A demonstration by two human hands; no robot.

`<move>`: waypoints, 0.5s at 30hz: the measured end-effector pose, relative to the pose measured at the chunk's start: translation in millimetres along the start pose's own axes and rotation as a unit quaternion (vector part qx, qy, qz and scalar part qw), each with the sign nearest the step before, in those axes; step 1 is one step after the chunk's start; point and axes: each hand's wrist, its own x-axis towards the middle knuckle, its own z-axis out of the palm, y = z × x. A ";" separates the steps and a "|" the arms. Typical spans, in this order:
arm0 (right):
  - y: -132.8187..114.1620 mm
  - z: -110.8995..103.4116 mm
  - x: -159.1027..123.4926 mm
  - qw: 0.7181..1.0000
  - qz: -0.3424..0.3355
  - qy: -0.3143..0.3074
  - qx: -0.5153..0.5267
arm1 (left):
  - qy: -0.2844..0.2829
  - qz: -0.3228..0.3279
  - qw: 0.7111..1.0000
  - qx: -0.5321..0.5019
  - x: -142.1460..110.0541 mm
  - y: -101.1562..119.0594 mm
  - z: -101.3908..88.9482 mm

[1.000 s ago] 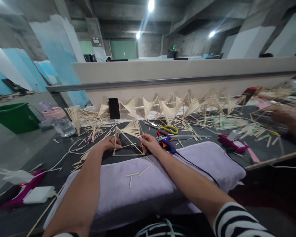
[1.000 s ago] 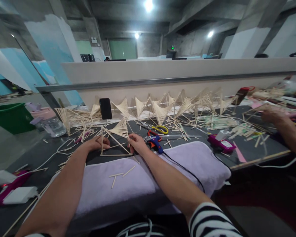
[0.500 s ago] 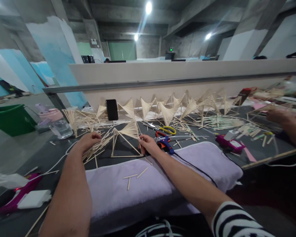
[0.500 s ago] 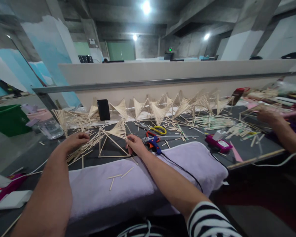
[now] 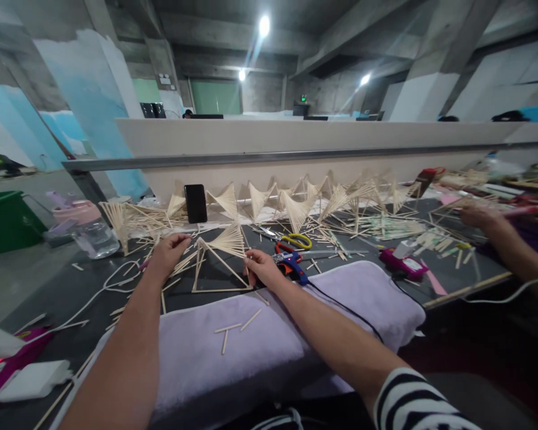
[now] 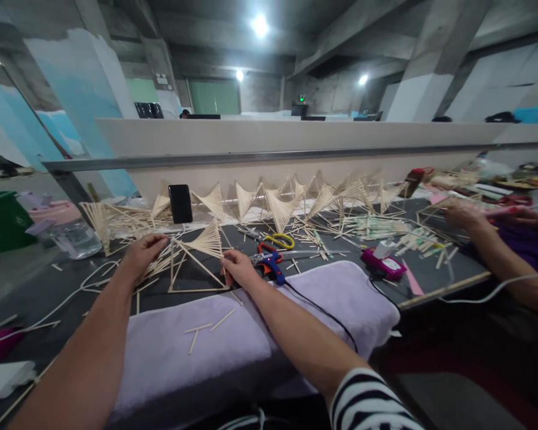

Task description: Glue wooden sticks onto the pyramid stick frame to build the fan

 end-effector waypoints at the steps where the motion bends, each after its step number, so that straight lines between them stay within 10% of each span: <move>1: 0.2 0.0 0.2 1.000 0.000 -0.001 -0.001 | -0.021 0.001 1.000 -0.018 -0.4 -1.0 5.0; 15: 3.7 -1.3 2.2 1.000 -0.006 -0.007 -0.002 | -0.096 -0.037 0.977 -0.186 -2.2 -5.5 24.6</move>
